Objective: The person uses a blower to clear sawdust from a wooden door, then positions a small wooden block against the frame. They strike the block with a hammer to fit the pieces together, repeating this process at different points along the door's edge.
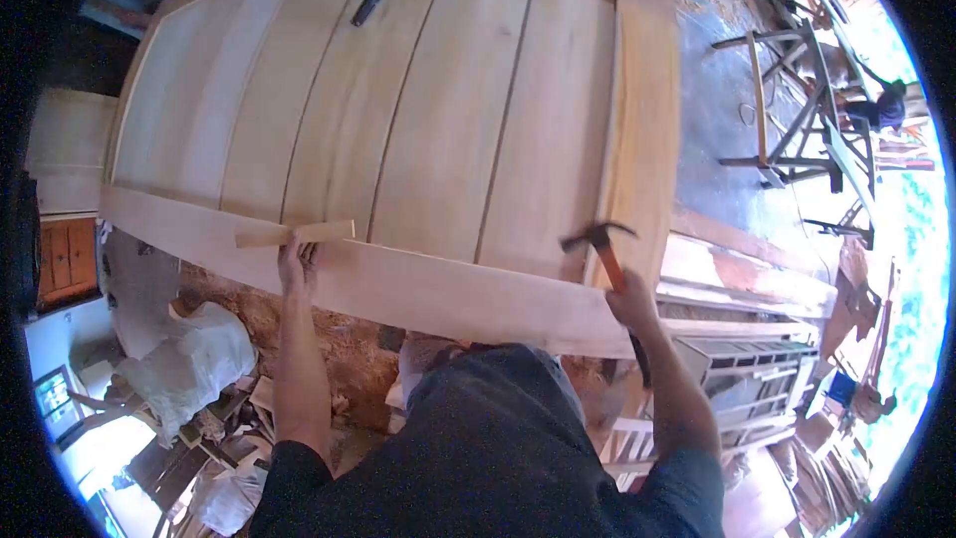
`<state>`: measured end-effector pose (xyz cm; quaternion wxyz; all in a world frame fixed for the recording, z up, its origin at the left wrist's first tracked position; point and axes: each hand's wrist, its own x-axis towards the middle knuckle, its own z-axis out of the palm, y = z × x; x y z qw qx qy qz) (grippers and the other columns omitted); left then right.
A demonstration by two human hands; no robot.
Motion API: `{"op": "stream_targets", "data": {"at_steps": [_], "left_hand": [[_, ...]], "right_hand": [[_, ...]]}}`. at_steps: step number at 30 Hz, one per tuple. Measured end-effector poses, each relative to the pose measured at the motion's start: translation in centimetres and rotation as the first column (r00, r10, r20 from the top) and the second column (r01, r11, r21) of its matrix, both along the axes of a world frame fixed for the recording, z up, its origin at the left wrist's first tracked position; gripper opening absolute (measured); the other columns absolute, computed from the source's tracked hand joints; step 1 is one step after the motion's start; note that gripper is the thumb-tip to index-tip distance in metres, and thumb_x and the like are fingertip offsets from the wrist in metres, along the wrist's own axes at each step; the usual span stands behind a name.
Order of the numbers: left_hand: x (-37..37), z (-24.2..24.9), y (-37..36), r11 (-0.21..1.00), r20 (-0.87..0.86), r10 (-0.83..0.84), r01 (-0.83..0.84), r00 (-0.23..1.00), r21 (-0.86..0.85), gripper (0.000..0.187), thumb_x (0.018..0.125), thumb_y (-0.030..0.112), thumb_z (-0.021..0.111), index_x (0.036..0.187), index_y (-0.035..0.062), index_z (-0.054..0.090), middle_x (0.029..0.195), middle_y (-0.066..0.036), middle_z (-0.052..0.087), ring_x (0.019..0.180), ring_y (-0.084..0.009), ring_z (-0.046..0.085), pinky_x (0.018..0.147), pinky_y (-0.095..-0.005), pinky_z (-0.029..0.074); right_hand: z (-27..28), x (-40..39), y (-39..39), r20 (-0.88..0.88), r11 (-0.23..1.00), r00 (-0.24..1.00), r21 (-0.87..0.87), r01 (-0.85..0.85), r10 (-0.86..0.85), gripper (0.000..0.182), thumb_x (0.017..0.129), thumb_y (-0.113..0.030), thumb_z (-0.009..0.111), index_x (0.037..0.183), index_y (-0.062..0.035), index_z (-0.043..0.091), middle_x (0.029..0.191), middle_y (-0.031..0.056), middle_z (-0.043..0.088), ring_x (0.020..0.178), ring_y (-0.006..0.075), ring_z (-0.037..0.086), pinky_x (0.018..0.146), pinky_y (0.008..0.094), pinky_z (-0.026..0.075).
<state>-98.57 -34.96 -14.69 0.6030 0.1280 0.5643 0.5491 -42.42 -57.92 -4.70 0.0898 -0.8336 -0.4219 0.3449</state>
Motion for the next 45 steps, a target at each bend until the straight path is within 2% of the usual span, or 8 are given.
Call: {"op": "stream_targets", "data": {"at_steps": [2,5,8,14,21,31,39,45], "left_hand": [[-2.0,0.3,-0.3,0.995,0.03,0.103,-0.103,0.994,-0.001,0.049,0.087,0.018,0.074,0.13,0.0128,0.05,0.106,-0.005,0.062,0.091,-0.0191,0.063,0.074,-0.0289,0.056],[-5.4,-0.8,-0.3,0.981,0.002,0.192,-0.192,0.981,0.01,0.051,0.087,0.019,0.075,0.131,0.0154,0.05,0.107,-0.004,0.061,0.091,-0.0192,0.062,0.079,-0.0317,0.055],[-6.9,1.8,2.0,0.979,-0.07,0.195,-0.19,0.978,0.067,0.049,0.087,0.019,0.075,0.129,0.0146,0.05,0.106,-0.004,0.061,0.091,-0.0179,0.062,0.079,-0.0306,0.054],[-14.5,1.6,9.4,0.998,-0.249,0.025,-0.009,0.968,0.066,0.041,0.088,0.018,0.074,0.122,0.009,0.052,0.106,-0.003,0.061,0.09,-0.0133,0.062,0.078,-0.0296,0.053],[-18.6,0.0,13.0,0.948,-0.284,-0.259,0.299,0.923,0.106,0.029,0.086,0.013,0.075,0.107,0.0001,0.059,0.087,-0.005,0.066,0.068,-0.0109,0.062,0.058,-0.024,0.052],[-18.3,0.1,11.0,0.956,-0.321,-0.193,0.252,0.927,0.153,0.03,0.088,0.014,0.072,0.11,-0.0045,0.059,0.091,-0.005,0.067,0.078,-0.01,0.061,0.069,-0.0269,0.051],[-18.3,0.9,11.4,0.961,-0.251,-0.183,0.227,0.951,0.161,0.029,0.09,0.014,0.071,0.109,-0.0031,0.058,0.096,-0.006,0.067,0.087,-0.0104,0.06,0.078,-0.0281,0.05],[-18.7,1.3,11.7,0.946,-0.332,-0.252,0.303,0.909,0.113,0.031,0.088,0.016,0.073,0.11,-0.0027,0.059,0.096,-0.006,0.066,0.087,-0.0117,0.061,0.078,-0.0286,0.05]], "right_hand": [[0.2,-0.4,-4.6,0.099,0.997,0.994,0.054,0.047,-0.052,0.022,0.075,-0.01,0.062,0.093,0.0026,0.058,0.071,0.0161,0.057,0.069,0.0279,0.059,0.066,0.0418,0.048],[-0.9,-1.3,-8.5,-0.223,0.956,0.929,-0.052,0.29,-0.294,0.022,0.076,-0.011,0.065,0.093,0.001,0.059,0.068,0.0083,0.054,0.065,0.0193,0.055,0.062,0.0371,0.046],[-4.5,-3.0,-9.8,-0.332,0.975,0.927,0.07,0.211,-0.176,0.02,0.079,-0.004,0.065,0.098,-0.0024,0.058,0.07,-0.0011,0.054,0.057,0.0106,0.052,0.05,0.0298,0.043],[-2.2,-11.7,-0.4,-0.205,0.993,0.977,-0.114,0.032,-0.055,0.015,0.08,-0.005,0.067,0.092,-0.0029,0.057,0.067,0.0025,0.054,0.063,0.0148,0.056,0.055,0.0327,0.045],[6.1,-28.5,23.0,-0.015,0.916,0.917,0.037,-0.399,0.399,0.021,0.081,-0.017,0.066,0.089,-0.0004,0.055,0.073,0.0222,0.059,0.072,0.0402,0.062,0.063,0.0464,0.047],[14.5,-62.1,55.2,0.297,0.192,0.197,0.049,-0.98,0.934,0.024,0.082,-0.009,0.056,0.104,-0.0023,0.063,0.09,0.0204,0.069,0.088,0.038,0.068,0.074,0.0488,0.054],[12.7,-74.9,58.5,0.382,-0.411,-0.455,-0.195,-0.891,0.805,0.013,0.072,-0.002,0.058,0.08,0.0025,0.068,0.078,0.019,0.067,0.072,0.0335,0.065,0.064,0.0445,0.053],[9.4,-77.4,62.0,0.39,-0.517,-0.566,-0.233,-0.824,0.726,0.016,0.072,-0.003,0.06,0.084,0.0013,0.07,0.083,0.0188,0.069,0.08,0.034,0.066,0.069,0.0457,0.053]]}}
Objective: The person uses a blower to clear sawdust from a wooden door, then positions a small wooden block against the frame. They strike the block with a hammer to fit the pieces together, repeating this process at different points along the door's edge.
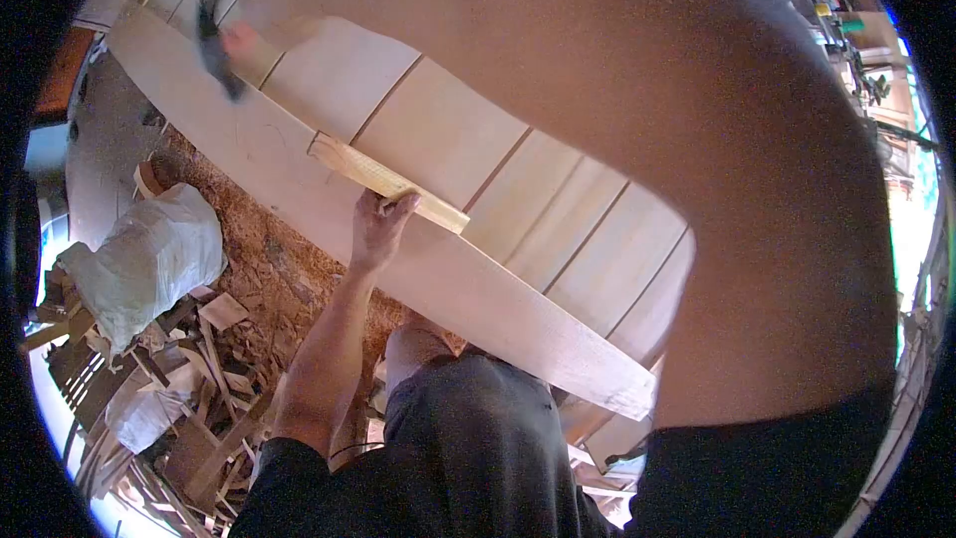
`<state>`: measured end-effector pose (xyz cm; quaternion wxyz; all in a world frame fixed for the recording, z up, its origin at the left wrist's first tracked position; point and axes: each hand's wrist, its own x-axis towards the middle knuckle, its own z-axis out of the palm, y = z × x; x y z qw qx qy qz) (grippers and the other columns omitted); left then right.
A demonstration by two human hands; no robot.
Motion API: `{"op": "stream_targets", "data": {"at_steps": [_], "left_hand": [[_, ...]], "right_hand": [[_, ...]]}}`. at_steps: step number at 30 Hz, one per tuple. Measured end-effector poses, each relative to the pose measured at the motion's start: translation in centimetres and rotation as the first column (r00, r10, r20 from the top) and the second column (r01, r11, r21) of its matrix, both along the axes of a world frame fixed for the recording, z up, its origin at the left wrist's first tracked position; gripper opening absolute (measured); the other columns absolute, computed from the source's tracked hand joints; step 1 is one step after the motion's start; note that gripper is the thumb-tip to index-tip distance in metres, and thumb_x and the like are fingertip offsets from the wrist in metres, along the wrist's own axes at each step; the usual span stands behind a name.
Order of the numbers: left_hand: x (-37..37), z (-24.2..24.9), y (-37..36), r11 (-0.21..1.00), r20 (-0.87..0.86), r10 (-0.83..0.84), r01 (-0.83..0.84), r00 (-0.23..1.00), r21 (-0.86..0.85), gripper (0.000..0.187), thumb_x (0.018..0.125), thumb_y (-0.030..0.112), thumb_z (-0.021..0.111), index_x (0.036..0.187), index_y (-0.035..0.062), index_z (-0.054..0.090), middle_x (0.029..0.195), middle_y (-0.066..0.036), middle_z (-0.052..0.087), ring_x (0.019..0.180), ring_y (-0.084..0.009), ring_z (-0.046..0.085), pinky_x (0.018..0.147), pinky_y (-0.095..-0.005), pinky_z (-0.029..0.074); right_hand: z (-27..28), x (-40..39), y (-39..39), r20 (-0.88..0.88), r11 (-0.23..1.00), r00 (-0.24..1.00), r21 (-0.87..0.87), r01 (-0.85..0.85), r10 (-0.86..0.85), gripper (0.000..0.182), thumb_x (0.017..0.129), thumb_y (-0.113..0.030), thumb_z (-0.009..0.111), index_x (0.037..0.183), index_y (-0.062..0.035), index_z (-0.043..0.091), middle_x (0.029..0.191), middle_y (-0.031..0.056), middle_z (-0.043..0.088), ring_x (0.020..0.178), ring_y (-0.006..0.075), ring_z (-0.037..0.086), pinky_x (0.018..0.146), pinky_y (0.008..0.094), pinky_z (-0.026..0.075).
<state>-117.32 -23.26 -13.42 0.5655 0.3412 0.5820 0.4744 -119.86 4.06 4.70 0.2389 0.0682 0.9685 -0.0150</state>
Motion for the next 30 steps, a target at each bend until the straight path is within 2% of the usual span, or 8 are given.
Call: {"op": "stream_targets", "data": {"at_steps": [2,7,11,13,19,25,27,30], "left_hand": [[0.1,-0.2,0.4,0.999,-0.045,0.028,-0.026,0.999,0.045,0.032,0.089,0.016,0.072,0.109,-0.0042,0.058,0.094,-0.007,0.066,0.084,-0.0109,0.059,0.074,-0.0275,0.05],[0.5,-1.6,-0.7,0.999,-0.061,0.033,-0.032,0.998,0.03,0.034,0.088,0.018,0.073,0.109,-0.0042,0.058,0.093,-0.008,0.065,0.082,-0.0098,0.058,0.07,-0.027,0.05],[0.2,-2.2,-0.8,1.0,-0.016,-0.011,0.011,1.0,-0.02,0.035,0.088,0.018,0.074,0.11,-0.0033,0.058,0.094,-0.008,0.066,0.082,-0.0093,0.058,0.071,-0.0273,0.05],[-0.4,-2.1,-0.5,1.0,-0.035,-0.002,0.001,0.999,-0.019,0.034,0.087,0.017,0.074,0.11,-0.0033,0.059,0.094,-0.007,0.066,0.083,-0.0094,0.059,0.072,-0.0276,0.05],[0.0,-0.8,-0.2,1.0,-0.016,0.028,-0.028,0.999,0.009,0.03,0.088,0.016,0.074,0.106,-0.0044,0.061,0.091,-0.007,0.068,0.084,-0.0113,0.062,0.074,-0.0286,0.052],[-0.1,-1.2,-0.2,1.0,-0.004,0.012,-0.012,1.0,-0.02,0.027,0.089,0.016,0.073,0.103,-0.0037,0.061,0.09,-0.006,0.067,0.084,-0.0106,0.061,0.073,-0.028,0.052],[-0.5,-1.0,1.0,0.997,0.008,0.036,-0.037,0.999,0.066,0.028,0.089,0.015,0.073,0.105,-0.0039,0.06,0.092,-0.006,0.067,0.083,-0.0099,0.06,0.072,-0.0275,0.051],[0.1,0.0,0.0,0.998,0.043,0.027,-0.029,0.999,0.051,0.032,0.089,0.016,0.073,0.108,-0.0044,0.059,0.094,-0.006,0.067,0.084,-0.0094,0.06,0.072,-0.027,0.051]], "right_hand": [[-2.4,0.1,0.5,0.034,0.989,0.99,0.059,-0.138,0.136,0.017,0.072,-0.003,0.061,0.085,0.001,0.07,0.084,0.0189,0.069,0.081,0.0343,0.066,0.07,0.0463,0.053],[2.5,1.7,-1.1,-0.017,0.999,0.999,-0.043,0.027,-0.027,0.021,0.074,-0.004,0.062,0.093,0.001,0.071,0.089,0.0199,0.07,0.086,0.0349,0.067,0.074,0.048,0.053],[1.2,3.9,-1.2,-0.104,0.993,0.988,-0.021,-0.118,0.115,0.023,0.076,-0.004,0.062,0.096,0.0008,0.071,0.09,0.0201,0.07,0.087,0.0352,0.067,0.076,0.0482,0.054],[2.0,3.4,-0.9,-0.113,0.993,0.987,-0.007,-0.117,0.116,0.023,0.077,-0.004,0.061,0.097,0.0005,0.071,0.091,0.02,0.07,0.088,0.0352,0.067,0.076,0.0478,0.054],[3.9,-0.4,0.6,-0.122,0.998,0.991,0.028,0.063,-0.059,0.021,0.078,-0.004,0.061,0.096,-0.0007,0.07,0.091,0.0189,0.07,0.087,0.0345,0.068,0.075,0.0472,0.055],[1.6,1.5,-2.0,-0.005,0.999,0.999,0.03,-0.046,0.046,0.02,0.079,-0.005,0.06,0.096,-0.0019,0.07,0.092,0.0178,0.07,0.087,0.0339,0.069,0.073,0.0467,0.055],[2.9,0.1,-1.2,-0.033,0.999,0.999,0.042,0.02,-0.019,0.02,0.08,-0.005,0.06,0.096,-0.0023,0.07,0.092,0.0175,0.071,0.087,0.0336,0.069,0.073,0.0465,0.055],[3.7,-1.5,-0.4,-0.1,0.99,0.986,0.033,0.137,-0.133,0.019,0.08,-0.005,0.059,0.095,-0.0029,0.07,0.092,0.0169,0.071,0.087,0.0333,0.069,0.072,0.0462,0.056]]}}
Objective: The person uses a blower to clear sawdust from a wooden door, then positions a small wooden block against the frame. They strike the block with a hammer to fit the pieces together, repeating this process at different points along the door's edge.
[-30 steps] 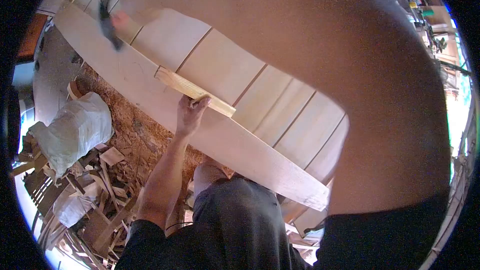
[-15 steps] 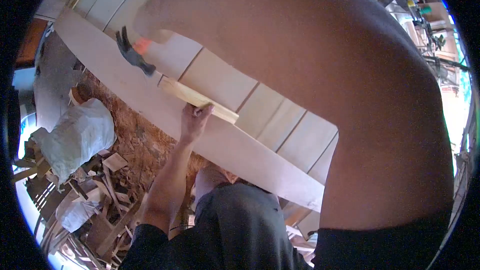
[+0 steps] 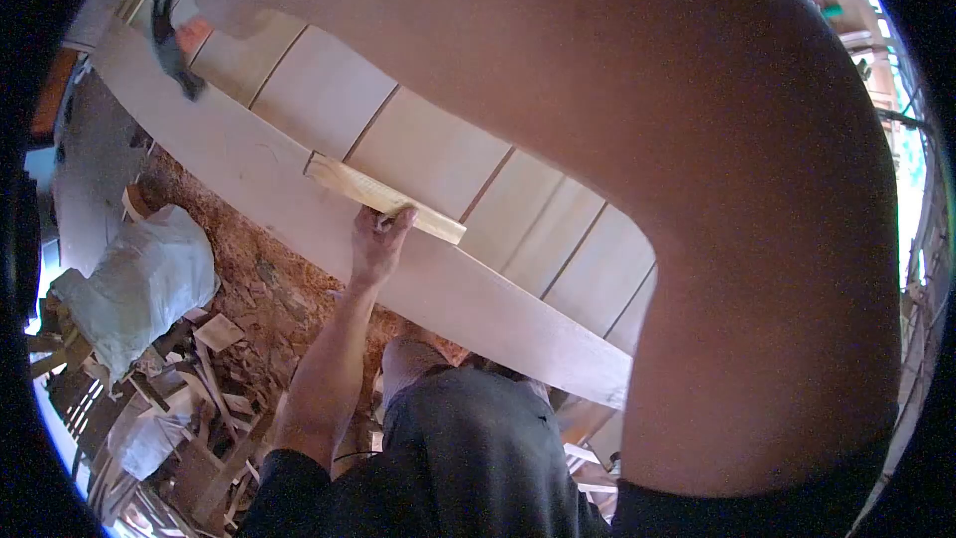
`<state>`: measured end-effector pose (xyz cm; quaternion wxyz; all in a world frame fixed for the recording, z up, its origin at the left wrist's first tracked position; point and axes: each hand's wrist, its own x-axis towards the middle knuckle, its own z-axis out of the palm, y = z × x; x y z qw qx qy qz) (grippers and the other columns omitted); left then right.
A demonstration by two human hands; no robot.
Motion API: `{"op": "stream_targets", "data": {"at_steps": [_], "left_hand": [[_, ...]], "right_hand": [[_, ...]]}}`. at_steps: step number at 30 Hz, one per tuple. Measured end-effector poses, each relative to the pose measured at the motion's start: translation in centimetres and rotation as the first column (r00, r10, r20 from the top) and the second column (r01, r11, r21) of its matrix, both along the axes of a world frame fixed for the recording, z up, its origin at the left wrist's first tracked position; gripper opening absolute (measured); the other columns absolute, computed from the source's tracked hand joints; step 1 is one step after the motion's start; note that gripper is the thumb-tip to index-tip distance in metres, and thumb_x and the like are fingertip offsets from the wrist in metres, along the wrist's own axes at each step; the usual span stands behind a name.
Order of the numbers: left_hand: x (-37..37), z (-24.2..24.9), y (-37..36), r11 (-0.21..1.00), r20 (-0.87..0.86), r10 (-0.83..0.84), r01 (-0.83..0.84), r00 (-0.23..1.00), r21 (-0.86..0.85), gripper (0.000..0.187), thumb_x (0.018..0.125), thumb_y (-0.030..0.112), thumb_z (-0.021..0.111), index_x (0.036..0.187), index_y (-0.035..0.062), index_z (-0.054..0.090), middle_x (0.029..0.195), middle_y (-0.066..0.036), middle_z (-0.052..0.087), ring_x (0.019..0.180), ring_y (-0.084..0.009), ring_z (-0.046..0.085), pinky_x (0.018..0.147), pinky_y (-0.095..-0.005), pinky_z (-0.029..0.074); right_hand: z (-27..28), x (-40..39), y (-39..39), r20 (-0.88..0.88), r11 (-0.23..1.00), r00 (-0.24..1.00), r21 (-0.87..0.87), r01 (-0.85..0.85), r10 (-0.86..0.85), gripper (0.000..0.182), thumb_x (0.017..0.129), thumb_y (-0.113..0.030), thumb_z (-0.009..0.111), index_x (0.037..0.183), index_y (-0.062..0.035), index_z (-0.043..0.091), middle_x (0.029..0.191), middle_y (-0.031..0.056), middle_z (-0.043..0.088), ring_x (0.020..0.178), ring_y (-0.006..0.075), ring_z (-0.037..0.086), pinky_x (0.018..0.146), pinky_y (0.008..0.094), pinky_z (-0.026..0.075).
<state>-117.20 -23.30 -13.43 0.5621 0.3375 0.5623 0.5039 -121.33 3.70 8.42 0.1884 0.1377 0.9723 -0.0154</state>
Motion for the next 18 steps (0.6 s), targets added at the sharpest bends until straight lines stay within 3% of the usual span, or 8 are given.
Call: {"op": "stream_targets", "data": {"at_steps": [4,7,8,11,14,16,18], "left_hand": [[0.1,-0.4,0.0,1.0,0.027,0.005,-0.005,1.0,-0.013,0.035,0.088,0.018,0.074,0.11,-0.005,0.057,0.093,-0.007,0.066,0.083,-0.0099,0.059,0.071,-0.0267,0.05],[-0.2,-0.6,0.0,1.0,-0.125,-0.006,0.003,0.992,-0.025,0.031,0.088,0.017,0.073,0.106,-0.0045,0.059,0.091,-0.008,0.066,0.082,-0.01,0.059,0.071,-0.0263,0.05],[-0.5,-1.1,-0.1,0.993,-0.142,-0.063,0.049,0.988,-0.106,0.03,0.088,0.018,0.072,0.104,-0.0039,0.06,0.092,-0.009,0.067,0.081,-0.0107,0.06,0.071,-0.0272,0.05],[-0.5,-0.9,0.0,0.999,-0.019,-0.037,0.036,0.999,-0.026,0.03,0.088,0.019,0.072,0.103,-0.0036,0.06,0.09,-0.009,0.067,0.082,-0.0113,0.06,0.071,-0.0294,0.05],[-0.5,-0.9,0.1,0.999,-0.046,-0.044,0.043,0.998,-0.021,0.035,0.088,0.02,0.074,0.11,-0.0016,0.058,0.093,-0.009,0.065,0.083,-0.0121,0.06,0.071,-0.0297,0.051],[-1.1,-1.6,0.1,0.992,0.095,0.051,-0.04,0.994,-0.119,0.042,0.087,0.021,0.075,0.117,0.001,0.055,0.097,-0.009,0.064,0.083,-0.0124,0.06,0.071,-0.0294,0.051],[-3.1,-2.0,0.9,0.973,0.214,0.161,-0.118,0.964,-0.201,0.049,0.086,0.022,0.077,0.124,0.0037,0.051,0.102,-0.009,0.063,0.084,-0.0132,0.061,0.07,-0.0296,0.052]], "right_hand": [[-1.8,2.5,-3.1,0.135,0.998,0.989,-0.027,0.065,-0.061,0.018,0.081,-0.005,0.059,0.095,-0.0037,0.07,0.092,0.0162,0.071,0.086,0.0329,0.069,0.071,0.0458,0.056],[-0.8,3.6,-3.8,0.281,0.99,0.949,0.025,0.139,-0.141,0.017,0.082,-0.005,0.058,0.094,-0.0042,0.07,0.091,0.0171,0.071,0.087,0.0334,0.07,0.072,0.0461,0.056],[-0.7,5.0,-4.1,0.211,0.98,0.959,-0.016,0.197,-0.189,0.017,0.082,-0.005,0.058,0.095,-0.0039,0.07,0.091,0.0179,0.07,0.088,0.0339,0.07,0.072,0.0462,0.056],[-0.1,9.1,-4.0,0.029,0.914,0.921,-0.112,0.39,-0.39,0.021,0.082,-0.007,0.059,0.101,-0.0029,0.067,0.091,0.0206,0.07,0.089,0.036,0.069,0.074,0.047,0.056],[-1.1,13.4,-4.6,-0.105,0.661,0.658,-0.244,0.71,-0.746,0.025,0.082,-0.011,0.061,0.104,-0.0008,0.063,0.092,0.0222,0.069,0.089,0.0395,0.068,0.074,0.0495,0.054],[-2.7,17.9,-6.0,-0.296,0.635,0.562,-0.339,0.694,-0.772,0.024,0.088,-0.017,0.063,0.104,-0.0005,0.059,0.08,0.0172,0.067,0.074,0.0312,0.069,0.064,0.044,0.053],[-1.6,23.0,-10.3,-0.008,0.137,0.221,-0.806,0.576,-0.975,0.031,0.092,-0.022,0.062,0.112,-0.0002,0.054,0.07,0.0101,0.062,0.06,0.0206,0.064,0.057,0.0369,0.05]]}}
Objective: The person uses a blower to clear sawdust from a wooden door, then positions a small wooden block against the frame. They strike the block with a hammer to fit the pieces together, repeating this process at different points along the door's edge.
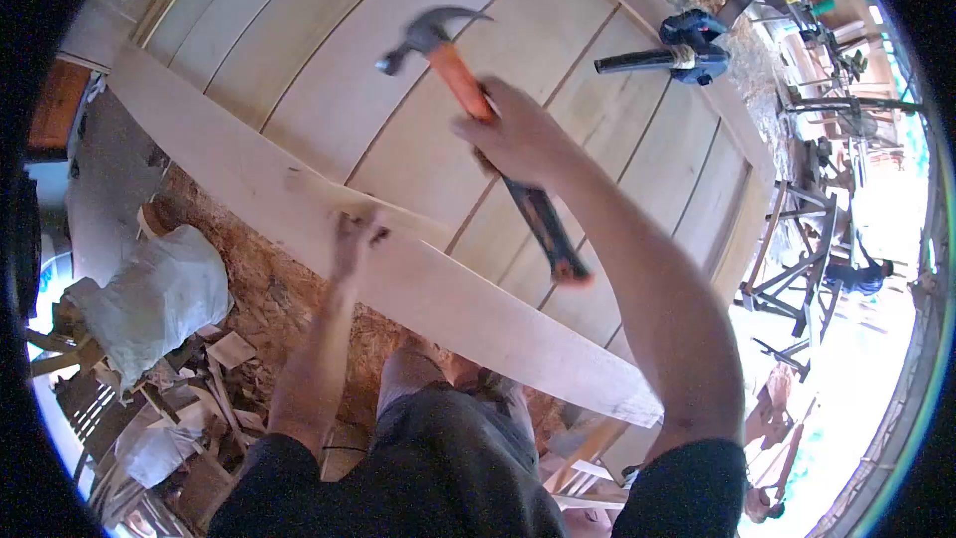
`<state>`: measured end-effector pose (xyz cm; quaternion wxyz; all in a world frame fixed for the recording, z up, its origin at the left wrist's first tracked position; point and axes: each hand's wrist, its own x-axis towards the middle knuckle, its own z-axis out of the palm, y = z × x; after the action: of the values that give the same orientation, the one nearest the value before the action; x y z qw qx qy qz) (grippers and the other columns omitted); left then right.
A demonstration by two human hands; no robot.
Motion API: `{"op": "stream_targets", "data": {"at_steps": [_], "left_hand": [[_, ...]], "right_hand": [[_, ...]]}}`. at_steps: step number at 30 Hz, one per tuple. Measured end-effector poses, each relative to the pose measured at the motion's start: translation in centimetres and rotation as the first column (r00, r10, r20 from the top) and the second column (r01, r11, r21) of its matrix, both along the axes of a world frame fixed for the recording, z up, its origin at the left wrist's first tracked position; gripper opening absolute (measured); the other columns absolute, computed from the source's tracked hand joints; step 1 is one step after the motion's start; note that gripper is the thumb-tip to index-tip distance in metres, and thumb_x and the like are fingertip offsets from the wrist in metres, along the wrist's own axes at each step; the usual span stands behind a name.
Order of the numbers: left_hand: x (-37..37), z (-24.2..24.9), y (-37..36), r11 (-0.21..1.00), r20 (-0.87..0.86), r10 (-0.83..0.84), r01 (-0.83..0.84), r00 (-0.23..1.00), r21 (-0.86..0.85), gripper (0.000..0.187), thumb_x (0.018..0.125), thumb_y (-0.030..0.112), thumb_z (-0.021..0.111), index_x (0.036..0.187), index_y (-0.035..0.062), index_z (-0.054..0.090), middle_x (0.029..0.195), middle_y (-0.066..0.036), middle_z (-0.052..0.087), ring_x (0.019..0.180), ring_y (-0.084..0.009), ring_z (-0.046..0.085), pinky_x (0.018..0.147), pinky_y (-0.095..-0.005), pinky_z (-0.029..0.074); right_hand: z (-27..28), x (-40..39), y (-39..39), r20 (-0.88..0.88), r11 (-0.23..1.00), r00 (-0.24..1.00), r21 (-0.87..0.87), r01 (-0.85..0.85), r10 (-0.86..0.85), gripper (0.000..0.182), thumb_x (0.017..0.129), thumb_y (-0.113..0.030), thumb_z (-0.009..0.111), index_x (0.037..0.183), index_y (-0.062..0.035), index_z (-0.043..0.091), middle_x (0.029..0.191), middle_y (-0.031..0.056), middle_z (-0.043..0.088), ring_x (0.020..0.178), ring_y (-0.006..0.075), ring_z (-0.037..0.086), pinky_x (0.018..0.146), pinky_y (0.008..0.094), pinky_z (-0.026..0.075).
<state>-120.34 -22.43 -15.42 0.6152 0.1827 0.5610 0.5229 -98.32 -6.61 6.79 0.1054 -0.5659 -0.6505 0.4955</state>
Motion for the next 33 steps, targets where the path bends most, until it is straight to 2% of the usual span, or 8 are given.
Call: {"op": "stream_targets", "data": {"at_steps": [1,3,9,16,22,25,31,33], "left_hand": [[-1.6,0.1,0.5,0.998,0.057,0.049,-0.047,0.997,-0.035,0.053,0.085,0.023,0.078,0.126,0.0052,0.049,0.105,-0.009,0.063,0.085,-0.0139,0.063,0.07,-0.0299,0.053],[-3.6,1.6,1.3,0.979,0.137,0.2,-0.192,0.97,-0.073,0.05,0.084,0.023,0.078,0.123,0.0052,0.051,0.104,-0.009,0.063,0.086,-0.0154,0.064,0.071,-0.0319,0.055],[-2.6,3.7,1.7,0.995,0.154,-0.035,0.048,0.987,-0.085,0.046,0.084,0.019,0.077,0.121,0.006,0.052,0.109,-0.01,0.066,0.088,-0.0155,0.065,0.077,-0.0311,0.058],[2.2,4.1,0.7,0.988,0.032,-0.137,0.139,0.99,-0.064,0.039,0.088,0.016,0.072,0.122,0.0093,0.055,0.113,-0.006,0.067,0.091,-0.0142,0.066,0.076,-0.0292,0.06],[1.6,4.2,0.2,0.993,0.079,-0.07,0.077,0.994,-0.088,0.042,0.092,0.025,0.069,0.127,0.0051,0.056,0.117,-0.006,0.064,0.103,-0.0164,0.062,0.088,-0.033,0.056],[1.7,4.9,-0.2,0.996,0.045,-0.012,0.016,0.999,-0.09,0.048,0.091,0.022,0.07,0.133,0.01,0.051,0.121,-0.006,0.063,0.104,-0.0168,0.064,0.083,-0.0328,0.057],[1.7,5.7,-0.3,0.997,-0.046,-0.048,0.045,0.998,-0.059,0.041,0.091,0.019,0.07,0.129,0.013,0.056,0.123,-0.006,0.063,0.107,-0.0177,0.06,0.089,-0.0354,0.054],[1.8,5.4,0.2,0.998,-0.026,-0.051,0.05,0.998,-0.038,0.042,0.089,0.016,0.071,0.128,0.014,0.055,0.12,-0.005,0.064,0.104,-0.0179,0.062,0.087,-0.035,0.054]], "right_hand": [[-0.4,2.9,-2.9,-0.064,0.983,0.991,-0.149,0.11,-0.121,0.031,0.097,-0.027,0.059,0.112,-0.0021,0.05,0.063,0.002,0.053,0.05,0.0117,0.054,0.048,0.0296,0.043],[-2.6,9.0,-10.1,0.033,0.915,0.935,-0.2,0.351,-0.352,0.023,0.099,-0.027,0.056,0.1,-0.0037,0.051,0.06,0.0,0.051,0.045,0.011,0.05,0.043,0.0287,0.039],[-5.6,21.3,-33.5,0.215,0.604,0.646,-0.23,0.763,-0.733,0.014,0.089,-0.01,0.062,0.092,-0.0073,0.049,0.062,-0.0011,0.047,0.045,0.0094,0.049,0.039,0.0255,0.041],[-6.3,26.8,-48.9,0.207,0.427,0.429,-0.056,0.902,-0.879,0.017,0.087,-0.011,0.066,0.096,-0.004,0.053,0.067,-0.0008,0.051,0.051,0.0088,0.049,0.045,0.026,0.04],[-8.3,28.4,-52.0,0.103,0.436,0.427,0.092,0.895,-0.898,0.019,0.085,-0.011,0.067,0.098,-0.0034,0.055,0.072,-0.002,0.05,0.06,0.0066,0.047,0.052,0.0252,0.039],[-7.6,27.9,-51.6,0.103,0.341,0.358,-0.15,0.928,-0.928,0.02,0.086,-0.011,0.067,0.1,-0.0033,0.055,0.072,-0.0022,0.05,0.06,0.0063,0.047,0.053,0.025,0.039],[-8.8,27.6,-52.2,0.153,0.404,0.424,-0.146,0.903,-0.893,0.028,0.084,-0.019,0.069,0.102,-0.0012,0.058,0.083,0.0005,0.053,0.074,0.0105,0.049,0.068,0.0277,0.043],[-9.2,27.9,-52.0,0.155,0.447,0.461,-0.121,0.886,-0.873,0.024,0.085,-0.016,0.067,0.101,-0.0025,0.055,0.078,-0.0008,0.051,0.069,0.0103,0.048,0.063,0.0266,0.042]]}}
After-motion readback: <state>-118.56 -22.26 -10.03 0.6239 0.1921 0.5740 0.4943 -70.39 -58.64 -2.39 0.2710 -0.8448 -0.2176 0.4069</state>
